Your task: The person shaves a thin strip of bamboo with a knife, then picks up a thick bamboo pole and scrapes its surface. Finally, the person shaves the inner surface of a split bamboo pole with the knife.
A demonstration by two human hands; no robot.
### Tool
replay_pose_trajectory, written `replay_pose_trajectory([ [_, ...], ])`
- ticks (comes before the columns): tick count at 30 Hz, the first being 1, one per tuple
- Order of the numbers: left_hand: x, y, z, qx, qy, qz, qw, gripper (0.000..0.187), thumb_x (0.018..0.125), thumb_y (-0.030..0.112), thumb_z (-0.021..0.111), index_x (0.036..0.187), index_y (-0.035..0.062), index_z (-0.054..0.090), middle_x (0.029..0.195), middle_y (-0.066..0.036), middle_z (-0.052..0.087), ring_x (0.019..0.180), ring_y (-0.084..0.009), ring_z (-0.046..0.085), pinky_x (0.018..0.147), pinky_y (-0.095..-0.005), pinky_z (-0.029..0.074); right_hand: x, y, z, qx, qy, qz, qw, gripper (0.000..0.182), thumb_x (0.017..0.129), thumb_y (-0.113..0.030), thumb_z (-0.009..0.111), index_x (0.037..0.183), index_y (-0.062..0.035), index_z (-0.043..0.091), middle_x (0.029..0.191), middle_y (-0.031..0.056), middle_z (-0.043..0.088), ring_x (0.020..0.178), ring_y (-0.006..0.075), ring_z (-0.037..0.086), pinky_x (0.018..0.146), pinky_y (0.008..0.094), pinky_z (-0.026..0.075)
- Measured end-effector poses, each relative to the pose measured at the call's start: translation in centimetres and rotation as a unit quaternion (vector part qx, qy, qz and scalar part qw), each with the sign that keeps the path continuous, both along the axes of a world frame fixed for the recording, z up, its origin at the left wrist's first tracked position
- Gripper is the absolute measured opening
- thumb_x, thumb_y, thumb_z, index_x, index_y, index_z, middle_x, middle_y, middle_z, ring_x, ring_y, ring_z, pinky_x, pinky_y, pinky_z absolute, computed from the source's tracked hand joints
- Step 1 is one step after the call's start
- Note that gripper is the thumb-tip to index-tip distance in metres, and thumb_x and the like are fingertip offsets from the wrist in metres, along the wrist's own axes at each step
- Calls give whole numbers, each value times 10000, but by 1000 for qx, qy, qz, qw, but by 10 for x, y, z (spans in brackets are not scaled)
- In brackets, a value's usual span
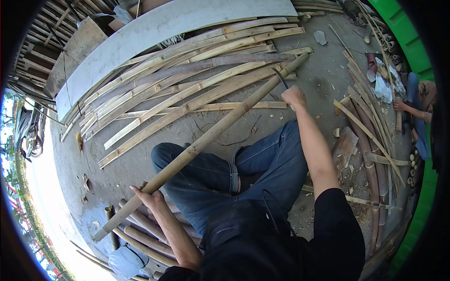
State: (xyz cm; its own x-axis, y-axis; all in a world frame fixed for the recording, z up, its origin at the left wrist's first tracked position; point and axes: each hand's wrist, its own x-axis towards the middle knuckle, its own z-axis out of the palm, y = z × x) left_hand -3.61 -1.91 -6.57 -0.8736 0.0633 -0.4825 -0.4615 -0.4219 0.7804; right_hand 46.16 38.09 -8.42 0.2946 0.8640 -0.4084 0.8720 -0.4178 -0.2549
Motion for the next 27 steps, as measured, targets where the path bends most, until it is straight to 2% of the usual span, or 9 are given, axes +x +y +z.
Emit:
replay_pose_trajectory([
  [4, 7, 1, 4, 27, -16, -2, 1000, 478, 865, 525, 708, 846, 82, 531, 803, -66, 550, 831, -213, 535, 910, -417, 457, 12, 29, 34, -1, 2, -3, 1000, 329, 779, -201, 655, 1025, 7, 725, 1114, 253, 689, 1046, 374, 677, 875, 433, 530],
  [8, 12, 14, 6, 103, -27, -26, 994, 461, 883, 489, 700, 796, 65, 542, 807, -59, 551, 863, -235, 551, 937, -442, 473, -92, -72, 96, 114, 142, 221, 958, 317, 772, -173, 691, 1001, 33, 620, 878, 224, 695, 853, 350, 698, 789, 426, 555],
  [13, 27, 55, 44, 139, -36, -34, 989, 395, 933, 430, 663, 814, 78, 529, 770, -30, 490, 803, -205, 501, 936, -404, 475, -164, -170, 110, 37, 160, 426, 890, 401, 718, -169, 720, 1030, 44, 587, 964, 270, 693, 935, 410, 688, 862, 462, 555],
  [19, 21, 65, 52, 174, -111, -68, 976, 438, 959, 484, 593, 772, 94, 523, 749, -30, 509, 815, -221, 519, 918, -440, 473, 4, 6, -10, 40, -3, 47, 998, 318, 729, -191, 672, 980, 3, 694, 1042, 259, 693, 869, 412, 686, 774, 464, 546],
  [20, 23, 61, 51, 172, -122, -59, 976, 443, 963, 484, 585, 766, 92, 520, 741, -29, 511, 803, -221, 525, 910, -435, 477, 70, 46, -67, -15, 207, 63, 976, 254, 719, -190, 665, 874, 9, 694, 890, 208, 708, 729, 320, 692, 696, 416, 556],
  [21, 23, 65, 50, 176, -132, -57, 974, 449, 967, 484, 578, 760, 90, 517, 733, -27, 513, 791, -220, 530, 902, -430, 481, 65, 29, -21, -19, 318, -63, 946, 203, 732, -192, 665, 828, -13, 655, 774, 128, 660, 643, 227, 664, 624, 357, 552],
  [23, 35, 66, 59, 172, -138, -54, 974, 448, 971, 483, 570, 761, 91, 514, 726, -25, 514, 776, -219, 534, 899, -423, 487, 47, -9, 22, -40, 412, -84, 906, 195, 775, -170, 689, 906, -49, 609, 858, 94, 631, 742, 217, 687, 662, 306, 565],
  [25, 42, 67, 61, 181, -151, -56, 970, 448, 975, 483, 561, 762, 92, 511, 718, -24, 515, 760, -217, 538, 896, -417, 492, 18, -40, 43, 70, 628, -93, 769, 200, 855, -182, 679, 1016, -94, 599, 1022, 116, 647, 983, 247, 676, 799, 363, 564],
  [27, 42, 66, 61, 208, -167, -69, 961, 437, 978, 481, 554, 776, 96, 506, 714, -23, 510, 758, -217, 539, 888, -410, 506, -18, -69, 63, 54, 696, -92, 710, 288, 900, -228, 693, 1123, -115, 549, 1226, 118, 609, 1207, 267, 588, 946, 393, 500],
])
